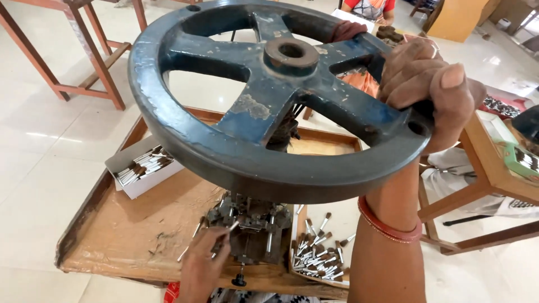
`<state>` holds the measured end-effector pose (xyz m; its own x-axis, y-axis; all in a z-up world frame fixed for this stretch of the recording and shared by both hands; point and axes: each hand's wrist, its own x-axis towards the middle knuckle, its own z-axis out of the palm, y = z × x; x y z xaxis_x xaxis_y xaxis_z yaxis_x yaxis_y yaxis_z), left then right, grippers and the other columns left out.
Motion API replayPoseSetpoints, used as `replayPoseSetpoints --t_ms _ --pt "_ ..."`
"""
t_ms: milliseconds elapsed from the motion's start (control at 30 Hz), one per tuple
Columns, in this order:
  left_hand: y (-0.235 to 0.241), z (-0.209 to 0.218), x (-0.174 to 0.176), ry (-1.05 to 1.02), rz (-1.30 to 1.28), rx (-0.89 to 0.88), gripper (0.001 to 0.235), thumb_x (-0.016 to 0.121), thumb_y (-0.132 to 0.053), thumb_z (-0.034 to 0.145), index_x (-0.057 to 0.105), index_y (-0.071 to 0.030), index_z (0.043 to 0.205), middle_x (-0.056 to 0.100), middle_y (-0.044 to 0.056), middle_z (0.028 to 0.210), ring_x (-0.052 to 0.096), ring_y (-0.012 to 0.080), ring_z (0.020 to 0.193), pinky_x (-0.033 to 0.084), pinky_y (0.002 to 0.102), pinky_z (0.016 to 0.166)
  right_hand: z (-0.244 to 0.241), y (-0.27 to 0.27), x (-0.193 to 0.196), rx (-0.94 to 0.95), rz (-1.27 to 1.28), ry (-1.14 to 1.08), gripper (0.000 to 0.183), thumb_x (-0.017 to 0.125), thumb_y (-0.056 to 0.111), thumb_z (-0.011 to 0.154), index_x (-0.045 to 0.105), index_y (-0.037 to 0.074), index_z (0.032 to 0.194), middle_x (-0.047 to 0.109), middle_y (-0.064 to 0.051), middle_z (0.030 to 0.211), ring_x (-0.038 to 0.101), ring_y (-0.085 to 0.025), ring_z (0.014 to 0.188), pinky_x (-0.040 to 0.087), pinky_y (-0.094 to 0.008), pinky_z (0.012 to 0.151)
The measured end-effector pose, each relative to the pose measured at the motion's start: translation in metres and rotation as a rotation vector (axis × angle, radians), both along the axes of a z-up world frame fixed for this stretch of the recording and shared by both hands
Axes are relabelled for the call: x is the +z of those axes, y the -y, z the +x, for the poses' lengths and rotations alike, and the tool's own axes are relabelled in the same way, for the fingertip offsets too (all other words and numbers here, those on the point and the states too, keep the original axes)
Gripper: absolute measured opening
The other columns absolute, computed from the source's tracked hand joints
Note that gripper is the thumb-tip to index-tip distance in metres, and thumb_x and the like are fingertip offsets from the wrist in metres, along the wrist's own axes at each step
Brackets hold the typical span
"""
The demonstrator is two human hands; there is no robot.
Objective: Operating a manual hand-press machine to process small metal components.
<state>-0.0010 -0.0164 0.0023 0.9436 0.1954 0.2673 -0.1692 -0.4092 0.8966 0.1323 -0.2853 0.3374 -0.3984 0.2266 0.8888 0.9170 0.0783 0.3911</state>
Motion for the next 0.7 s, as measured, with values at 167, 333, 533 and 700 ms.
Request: replayPoseSetpoints --t_ms 167,333,533,700 --pt "0.029 0.004 0.022 0.185 0.314 -0.009 0.014 0.074 -0.007 0.083 0.073 -0.002 0.097 0.074 0.014 0.098 0.074 0.0271 0.085 0.061 0.037 0.070 -0.013 0.003 -0.019 0.020 0.095 -0.260 0.024 0.038 0.021 0.113 0.051 0.002 0.110 0.054 -0.009 0.066 0.046 -0.021 0.048 0.044 -0.038 0.062" --pt "0.031 0.010 0.022 0.235 0.393 -0.061 0.019 0.076 -0.012 0.085 0.072 -0.002 0.101 0.071 0.014 0.104 0.067 0.0315 0.096 0.055 0.044 0.080 -0.028 0.004 -0.033 0.069 0.217 -0.532 0.044 0.048 0.022 0.113 0.051 -0.002 0.077 0.052 -0.017 0.063 0.042 -0.027 0.058 0.038 -0.038 0.066" --pt "0.021 0.002 0.043 0.290 0.593 -0.068 0.054 0.081 -0.041 0.070 0.074 -0.016 0.117 0.061 0.013 0.121 0.051 0.0353 0.114 0.034 0.059 0.093 -0.031 0.000 -0.032 0.090 0.246 -0.583 0.050 0.050 0.020 0.112 0.046 -0.003 0.067 0.051 -0.015 0.060 0.042 -0.026 0.063 0.037 -0.036 0.066" --pt "0.018 0.000 0.029 0.290 0.647 -0.153 0.053 0.078 -0.048 0.074 0.072 -0.018 0.116 0.057 0.012 0.125 0.047 0.0328 0.115 0.031 0.057 0.093 -0.042 -0.006 -0.027 0.062 0.304 -0.565 0.050 0.052 0.018 0.110 0.047 -0.006 0.066 0.053 -0.016 0.062 0.043 -0.025 0.059 0.037 -0.035 0.064"
